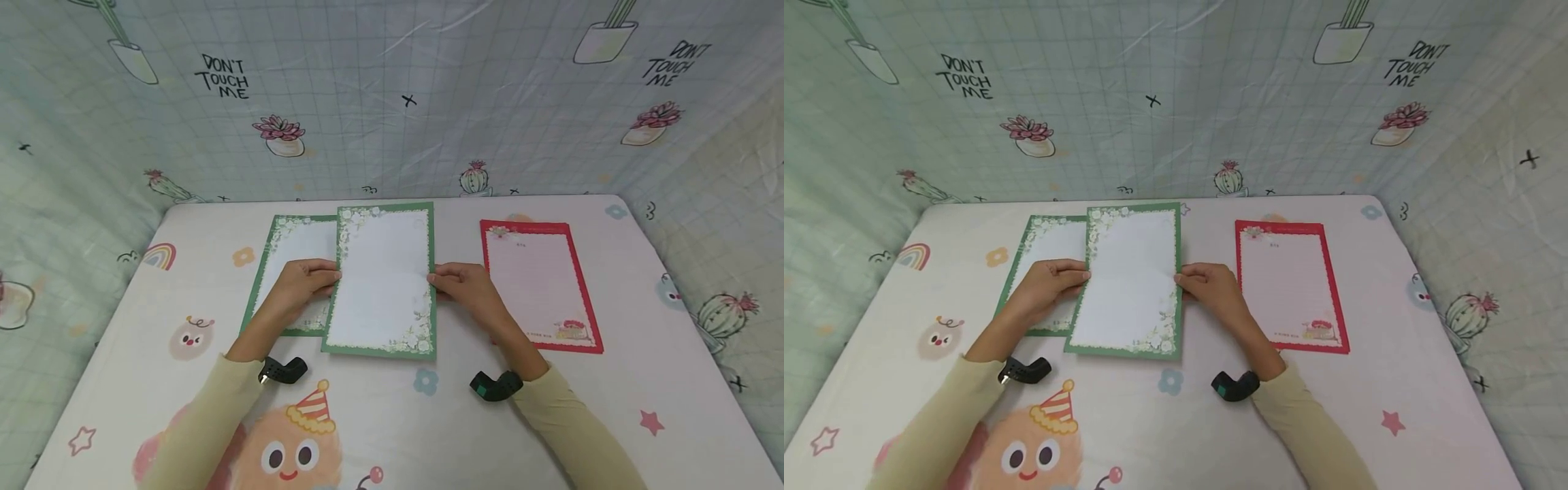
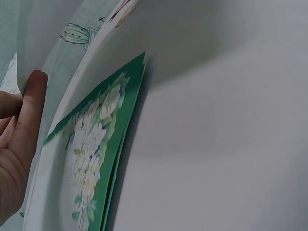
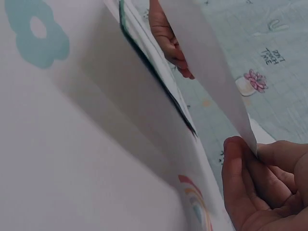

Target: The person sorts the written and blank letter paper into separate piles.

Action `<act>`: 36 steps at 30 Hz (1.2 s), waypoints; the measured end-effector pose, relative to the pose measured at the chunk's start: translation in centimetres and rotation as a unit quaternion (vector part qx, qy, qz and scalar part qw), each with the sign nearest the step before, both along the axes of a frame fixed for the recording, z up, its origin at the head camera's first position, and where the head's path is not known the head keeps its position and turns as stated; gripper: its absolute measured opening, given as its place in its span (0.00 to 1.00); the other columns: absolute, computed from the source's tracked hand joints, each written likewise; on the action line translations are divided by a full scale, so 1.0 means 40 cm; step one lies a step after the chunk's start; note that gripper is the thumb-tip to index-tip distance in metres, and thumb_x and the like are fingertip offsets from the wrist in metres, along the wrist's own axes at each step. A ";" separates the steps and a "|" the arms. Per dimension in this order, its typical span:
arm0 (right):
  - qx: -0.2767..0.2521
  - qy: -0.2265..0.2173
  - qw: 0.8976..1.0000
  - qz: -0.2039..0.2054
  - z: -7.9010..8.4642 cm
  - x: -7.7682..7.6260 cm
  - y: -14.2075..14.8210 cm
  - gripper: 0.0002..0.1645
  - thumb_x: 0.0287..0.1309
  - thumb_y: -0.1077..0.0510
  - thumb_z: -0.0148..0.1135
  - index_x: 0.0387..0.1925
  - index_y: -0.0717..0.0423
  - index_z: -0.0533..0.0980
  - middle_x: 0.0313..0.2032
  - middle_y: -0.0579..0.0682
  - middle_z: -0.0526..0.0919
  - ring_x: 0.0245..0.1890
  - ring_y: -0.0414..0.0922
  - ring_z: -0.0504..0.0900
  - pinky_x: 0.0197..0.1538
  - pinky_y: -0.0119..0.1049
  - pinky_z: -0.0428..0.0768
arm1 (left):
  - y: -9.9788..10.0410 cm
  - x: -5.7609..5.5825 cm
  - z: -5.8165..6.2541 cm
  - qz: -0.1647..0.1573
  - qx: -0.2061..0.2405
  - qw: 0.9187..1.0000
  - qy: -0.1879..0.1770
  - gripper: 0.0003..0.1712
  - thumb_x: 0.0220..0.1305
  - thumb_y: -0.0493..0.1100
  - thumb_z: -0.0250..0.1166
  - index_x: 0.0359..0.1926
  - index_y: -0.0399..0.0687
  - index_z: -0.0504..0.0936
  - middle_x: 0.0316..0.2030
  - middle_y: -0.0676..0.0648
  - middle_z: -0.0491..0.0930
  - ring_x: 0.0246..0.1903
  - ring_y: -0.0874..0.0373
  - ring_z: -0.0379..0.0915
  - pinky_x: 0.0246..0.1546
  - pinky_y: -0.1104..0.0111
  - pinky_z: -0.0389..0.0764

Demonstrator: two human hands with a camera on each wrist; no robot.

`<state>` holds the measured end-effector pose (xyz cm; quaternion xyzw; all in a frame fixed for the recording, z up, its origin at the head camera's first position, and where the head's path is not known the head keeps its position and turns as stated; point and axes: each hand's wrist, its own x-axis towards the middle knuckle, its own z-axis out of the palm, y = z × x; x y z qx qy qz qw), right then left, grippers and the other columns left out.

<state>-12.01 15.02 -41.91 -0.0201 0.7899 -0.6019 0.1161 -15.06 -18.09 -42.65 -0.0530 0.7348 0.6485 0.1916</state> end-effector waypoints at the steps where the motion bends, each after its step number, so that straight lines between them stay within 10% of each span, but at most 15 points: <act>1: -0.003 0.000 1.000 0.006 0.000 0.000 -0.004 0.18 0.67 0.50 0.68 0.51 0.59 0.84 0.50 0.54 0.87 0.43 0.46 0.89 0.51 0.36 0.86 | -0.006 0.001 0.001 -0.001 -0.005 1.000 0.001 0.24 0.71 0.38 0.65 0.63 0.29 0.76 0.45 0.49 0.84 0.38 0.66 0.82 0.42 0.75 0.85; 36: -0.050 0.002 0.998 0.037 -0.007 -0.010 -0.117 0.16 0.66 0.52 0.69 0.48 0.59 0.85 0.45 0.53 0.89 0.39 0.46 0.89 0.49 0.39 0.87 | -0.123 0.048 0.042 -0.001 -0.052 0.998 0.020 0.25 0.74 0.39 0.63 0.64 0.26 0.73 0.43 0.56 0.84 0.40 0.68 0.82 0.45 0.73 0.86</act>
